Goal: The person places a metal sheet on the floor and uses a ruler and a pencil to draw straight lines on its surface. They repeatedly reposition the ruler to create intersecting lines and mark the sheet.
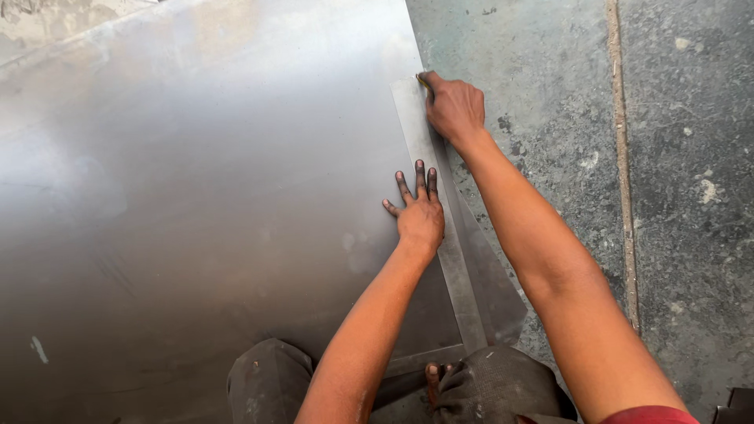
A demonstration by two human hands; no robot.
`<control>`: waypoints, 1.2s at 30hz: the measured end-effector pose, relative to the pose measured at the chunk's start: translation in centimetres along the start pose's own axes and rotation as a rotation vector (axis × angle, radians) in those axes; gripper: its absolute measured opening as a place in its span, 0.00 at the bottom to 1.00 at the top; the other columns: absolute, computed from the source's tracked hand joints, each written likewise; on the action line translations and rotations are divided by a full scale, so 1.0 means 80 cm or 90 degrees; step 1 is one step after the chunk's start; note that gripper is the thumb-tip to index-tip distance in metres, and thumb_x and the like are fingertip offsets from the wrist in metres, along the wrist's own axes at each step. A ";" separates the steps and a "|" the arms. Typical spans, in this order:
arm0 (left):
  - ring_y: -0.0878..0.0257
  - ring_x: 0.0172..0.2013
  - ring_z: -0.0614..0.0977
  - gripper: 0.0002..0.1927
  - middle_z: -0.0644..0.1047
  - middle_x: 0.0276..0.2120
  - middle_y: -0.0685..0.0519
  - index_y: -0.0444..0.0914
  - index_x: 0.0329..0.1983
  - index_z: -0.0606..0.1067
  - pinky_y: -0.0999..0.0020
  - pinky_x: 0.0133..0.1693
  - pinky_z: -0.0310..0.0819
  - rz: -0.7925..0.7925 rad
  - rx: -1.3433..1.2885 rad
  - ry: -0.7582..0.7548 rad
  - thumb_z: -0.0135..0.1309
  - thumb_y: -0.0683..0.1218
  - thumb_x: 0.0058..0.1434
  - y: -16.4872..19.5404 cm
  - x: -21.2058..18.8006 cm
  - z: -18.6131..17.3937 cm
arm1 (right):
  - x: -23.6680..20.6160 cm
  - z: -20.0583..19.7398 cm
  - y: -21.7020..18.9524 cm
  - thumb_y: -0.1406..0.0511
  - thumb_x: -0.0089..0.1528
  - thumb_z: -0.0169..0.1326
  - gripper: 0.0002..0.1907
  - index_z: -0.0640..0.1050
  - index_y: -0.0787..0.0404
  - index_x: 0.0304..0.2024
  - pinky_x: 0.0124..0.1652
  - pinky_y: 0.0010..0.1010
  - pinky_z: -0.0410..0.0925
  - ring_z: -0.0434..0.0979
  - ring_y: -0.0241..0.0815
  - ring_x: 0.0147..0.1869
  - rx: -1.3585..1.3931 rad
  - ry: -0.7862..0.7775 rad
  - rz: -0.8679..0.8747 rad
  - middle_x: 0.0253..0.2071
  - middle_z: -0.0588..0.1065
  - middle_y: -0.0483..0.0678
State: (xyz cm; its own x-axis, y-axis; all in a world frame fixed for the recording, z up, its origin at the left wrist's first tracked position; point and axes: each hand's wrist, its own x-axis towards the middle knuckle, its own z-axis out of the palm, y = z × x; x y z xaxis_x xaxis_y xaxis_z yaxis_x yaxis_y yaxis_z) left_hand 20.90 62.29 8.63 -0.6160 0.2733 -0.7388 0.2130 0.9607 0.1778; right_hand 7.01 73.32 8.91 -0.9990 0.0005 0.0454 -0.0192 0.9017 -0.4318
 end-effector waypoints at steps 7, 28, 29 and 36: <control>0.28 0.73 0.35 0.52 0.26 0.77 0.45 0.37 0.79 0.35 0.17 0.59 0.50 0.014 0.018 0.043 0.55 0.40 0.61 -0.004 0.016 0.019 | -0.151 -0.057 -0.032 0.62 0.71 0.50 0.14 0.80 0.55 0.55 0.33 0.49 0.71 0.79 0.59 0.30 0.146 -0.084 0.080 0.30 0.79 0.58; 0.41 0.79 0.40 0.44 0.44 0.80 0.44 0.47 0.77 0.52 0.31 0.73 0.26 -0.209 -0.224 0.420 0.54 0.69 0.67 -0.205 0.047 -0.056 | -0.137 -0.103 0.014 0.72 0.66 0.47 0.27 0.67 0.62 0.69 0.42 0.38 0.75 0.83 0.49 0.40 0.406 -0.091 0.187 0.36 0.82 0.57; 0.43 0.80 0.41 0.45 0.46 0.80 0.45 0.40 0.78 0.51 0.33 0.76 0.26 -0.254 -0.262 0.556 0.50 0.70 0.71 -0.210 0.067 -0.064 | -0.090 -0.094 0.002 0.75 0.66 0.46 0.26 0.69 0.64 0.67 0.42 0.36 0.73 0.82 0.48 0.41 0.442 -0.078 0.128 0.38 0.82 0.56; 0.47 0.77 0.39 0.48 0.44 0.79 0.43 0.39 0.79 0.46 0.39 0.73 0.26 -0.382 -0.284 0.551 0.43 0.69 0.65 -0.175 0.133 -0.059 | 0.255 -0.037 0.042 0.71 0.66 0.54 0.11 0.81 0.63 0.51 0.46 0.40 0.71 0.80 0.46 0.45 0.243 -0.007 0.071 0.45 0.81 0.57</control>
State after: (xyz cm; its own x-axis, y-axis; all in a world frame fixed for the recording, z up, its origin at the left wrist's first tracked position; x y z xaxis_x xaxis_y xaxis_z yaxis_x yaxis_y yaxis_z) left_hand 7.78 51.93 1.40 -0.8797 -0.4608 -0.1174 -0.4741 0.8312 0.2905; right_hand -13.32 77.66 11.07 -0.9961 0.0830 -0.0290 0.0773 0.6704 -0.7379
